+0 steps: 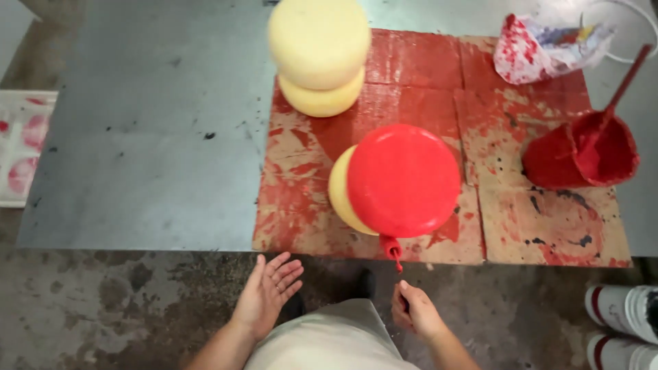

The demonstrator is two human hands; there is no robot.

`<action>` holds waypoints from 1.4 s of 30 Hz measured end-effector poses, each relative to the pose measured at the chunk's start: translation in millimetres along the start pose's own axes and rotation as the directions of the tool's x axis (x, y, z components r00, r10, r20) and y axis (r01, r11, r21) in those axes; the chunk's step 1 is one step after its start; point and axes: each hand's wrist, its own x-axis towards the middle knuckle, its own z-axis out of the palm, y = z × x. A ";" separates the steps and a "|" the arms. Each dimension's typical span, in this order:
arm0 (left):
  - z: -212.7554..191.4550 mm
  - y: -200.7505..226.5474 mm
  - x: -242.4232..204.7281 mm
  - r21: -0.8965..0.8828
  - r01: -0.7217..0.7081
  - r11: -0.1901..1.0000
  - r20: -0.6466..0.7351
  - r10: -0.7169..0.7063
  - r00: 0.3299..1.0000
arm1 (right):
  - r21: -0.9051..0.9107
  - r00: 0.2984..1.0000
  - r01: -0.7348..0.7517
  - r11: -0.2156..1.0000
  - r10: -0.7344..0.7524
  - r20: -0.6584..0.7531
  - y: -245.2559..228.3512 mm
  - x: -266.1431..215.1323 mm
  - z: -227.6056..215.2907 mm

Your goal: Applying a protective red wax coating to cheese wheels using a brush and placing them into a crate for storage.

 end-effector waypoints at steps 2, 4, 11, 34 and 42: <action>-21.3 4.5 1.5 -0.030 -0.001 1.000 0.034 0.002 0.999 | 0.009 0.999 0.027 1.000 -0.027 -0.028 0.9 3.7 31.6; -39.4 8.9 -1.6 -0.052 0.007 0.999 0.064 -0.004 0.998 | 0.027 0.997 0.053 0.998 -0.051 -0.065 0.7 4.6 66.3; -79.3 28.1 -11.1 -0.101 0.030 0.994 0.118 -0.018 0.993 | 0.018 0.968 0.080 0.997 -0.073 -0.240 -27.8 34.9 173.1; -60.8 50.8 8.8 -0.092 0.139 0.986 0.178 -0.121 0.977 | 0.224 0.991 0.046 0.974 -0.016 -0.135 -63.9 -81.8 113.6; -38.3 33.8 27.6 -0.058 0.133 0.989 0.221 -0.117 0.968 | -0.848 0.787 -0.147 0.510 -0.459 -0.412 -189.1 -63.1 172.0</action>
